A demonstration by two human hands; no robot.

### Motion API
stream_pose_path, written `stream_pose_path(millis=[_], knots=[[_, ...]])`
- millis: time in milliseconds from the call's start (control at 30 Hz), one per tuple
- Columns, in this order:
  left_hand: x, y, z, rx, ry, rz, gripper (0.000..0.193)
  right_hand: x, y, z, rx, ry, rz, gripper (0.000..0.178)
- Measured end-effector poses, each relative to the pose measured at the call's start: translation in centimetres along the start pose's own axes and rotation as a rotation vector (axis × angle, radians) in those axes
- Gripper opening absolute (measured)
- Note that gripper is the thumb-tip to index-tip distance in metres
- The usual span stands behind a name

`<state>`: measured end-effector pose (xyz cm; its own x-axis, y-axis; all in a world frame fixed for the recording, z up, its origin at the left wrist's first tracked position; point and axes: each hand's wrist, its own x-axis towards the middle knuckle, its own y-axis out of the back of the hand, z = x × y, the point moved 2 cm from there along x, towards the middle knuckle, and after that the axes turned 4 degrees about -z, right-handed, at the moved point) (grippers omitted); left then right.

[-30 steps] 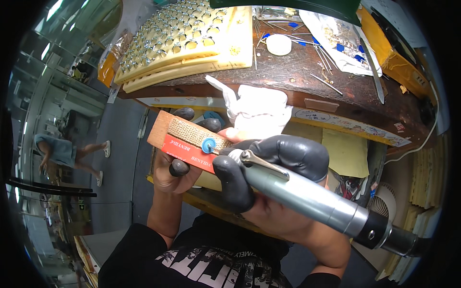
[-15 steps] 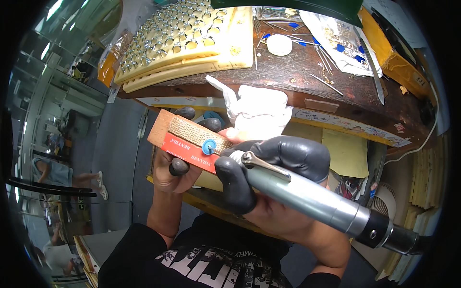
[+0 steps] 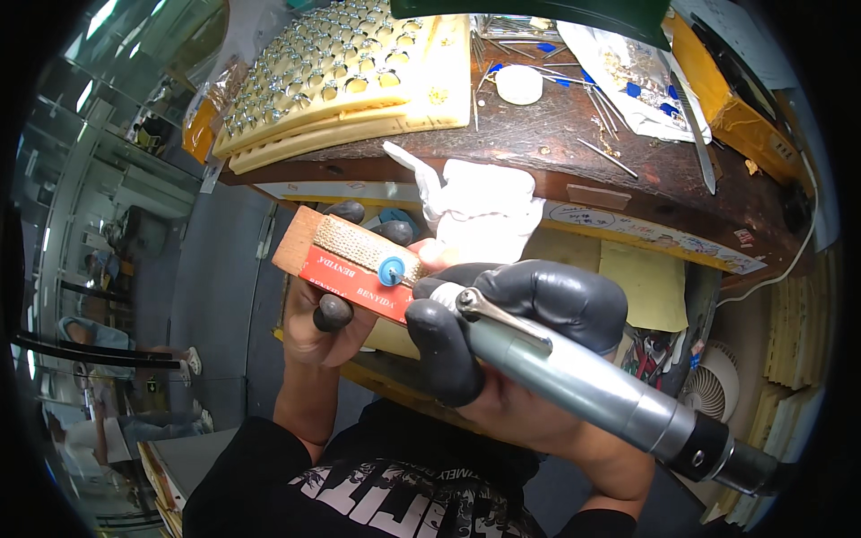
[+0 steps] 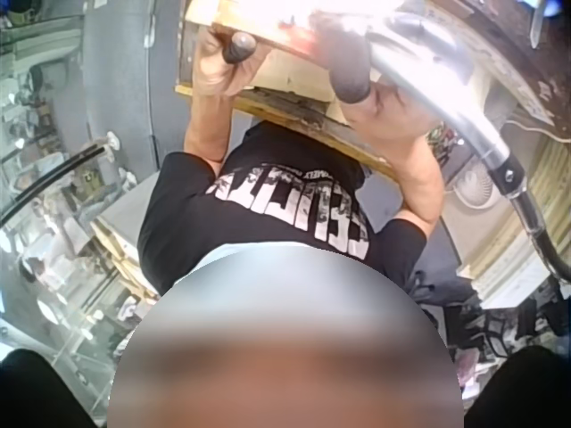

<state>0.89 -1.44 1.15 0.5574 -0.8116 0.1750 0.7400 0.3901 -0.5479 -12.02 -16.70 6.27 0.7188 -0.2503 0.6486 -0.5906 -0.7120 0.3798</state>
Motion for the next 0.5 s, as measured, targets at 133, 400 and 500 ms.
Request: stream_pose_path(millis=[133,400,500], knots=[[-0.2,-0.3,0.1,0.014,-0.007,0.022,0.081,0.1,-0.1,-0.1,0.029,-0.013,0.077,0.006],[-0.3,-1.1,0.3,-0.041,-0.035,0.066,0.074,-0.2,0.2,-0.2,-0.13,0.029,0.026,0.01],[-0.3,-1.3,0.3,-0.072,-0.036,0.078,0.074,-0.3,0.2,-0.1,-0.089,0.011,0.026,0.013]])
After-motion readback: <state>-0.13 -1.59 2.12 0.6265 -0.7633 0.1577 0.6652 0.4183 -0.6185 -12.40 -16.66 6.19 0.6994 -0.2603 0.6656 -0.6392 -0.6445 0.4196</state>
